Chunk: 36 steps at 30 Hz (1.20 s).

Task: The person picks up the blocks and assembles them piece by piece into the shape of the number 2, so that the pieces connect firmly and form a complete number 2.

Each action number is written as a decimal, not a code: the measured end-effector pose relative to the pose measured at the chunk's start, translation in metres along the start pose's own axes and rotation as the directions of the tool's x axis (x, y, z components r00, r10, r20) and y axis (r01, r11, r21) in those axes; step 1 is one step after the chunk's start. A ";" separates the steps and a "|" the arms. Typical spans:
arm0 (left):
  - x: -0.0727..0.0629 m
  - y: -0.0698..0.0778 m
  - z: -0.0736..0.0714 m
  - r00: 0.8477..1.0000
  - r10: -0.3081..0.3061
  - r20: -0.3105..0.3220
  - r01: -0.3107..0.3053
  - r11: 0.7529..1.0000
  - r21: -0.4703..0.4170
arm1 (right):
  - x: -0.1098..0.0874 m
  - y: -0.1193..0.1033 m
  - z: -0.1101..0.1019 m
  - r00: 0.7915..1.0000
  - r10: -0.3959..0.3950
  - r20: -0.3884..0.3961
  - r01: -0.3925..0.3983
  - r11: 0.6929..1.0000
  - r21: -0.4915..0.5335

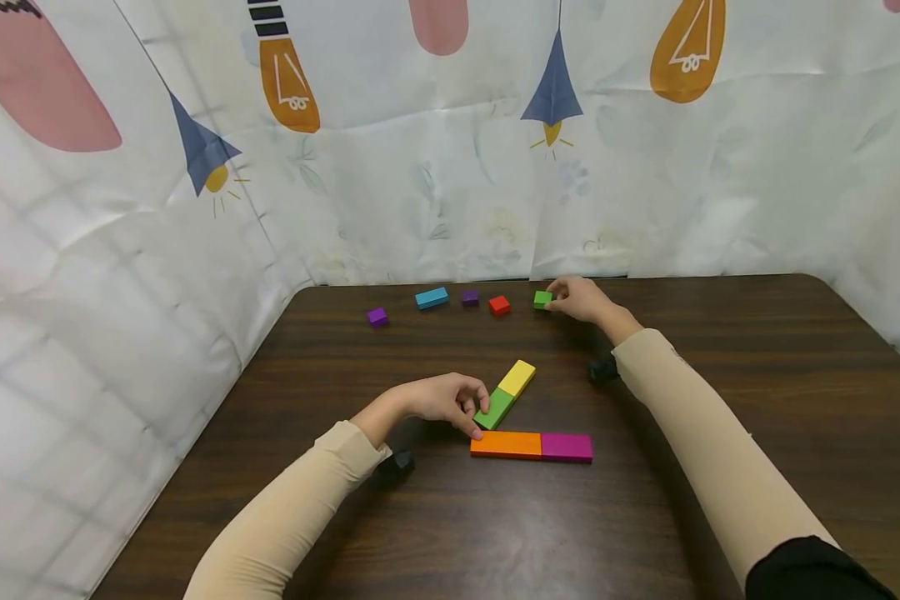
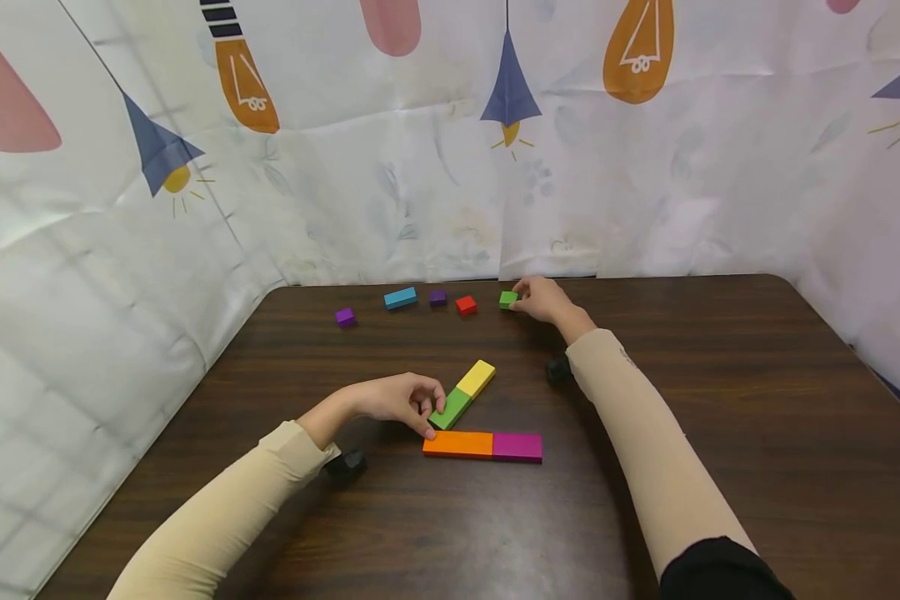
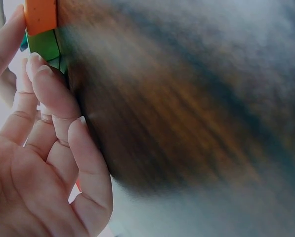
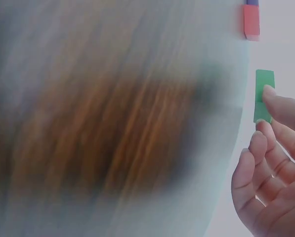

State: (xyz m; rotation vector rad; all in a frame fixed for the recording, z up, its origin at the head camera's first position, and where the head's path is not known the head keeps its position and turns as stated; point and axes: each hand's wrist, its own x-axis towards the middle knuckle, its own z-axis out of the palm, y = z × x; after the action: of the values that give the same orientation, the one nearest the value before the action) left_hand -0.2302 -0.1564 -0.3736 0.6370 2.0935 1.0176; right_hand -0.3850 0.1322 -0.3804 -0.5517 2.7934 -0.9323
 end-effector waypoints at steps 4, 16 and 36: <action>0.000 -0.001 0.000 1.000 0.002 0.002 -0.002 1.000 0.001 | -0.005 -0.003 -0.002 0.999 -0.036 0.001 0.036 0.999 -0.015; 0.000 0.000 0.000 1.000 0.005 0.001 -0.005 1.000 0.001 | -0.018 -0.009 -0.005 0.996 -0.085 0.001 0.085 0.996 -0.024; -0.001 0.002 0.001 1.000 -0.011 -0.004 0.011 1.000 0.000 | -0.041 -0.013 -0.006 0.994 -0.107 -0.034 0.107 0.994 -0.012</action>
State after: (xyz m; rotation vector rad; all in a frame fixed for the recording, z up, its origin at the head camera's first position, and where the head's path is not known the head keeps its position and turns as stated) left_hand -0.2285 -0.1555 -0.3716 0.6239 2.0979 1.0136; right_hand -0.3446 0.1418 -0.3669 -0.6998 2.8249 -0.9570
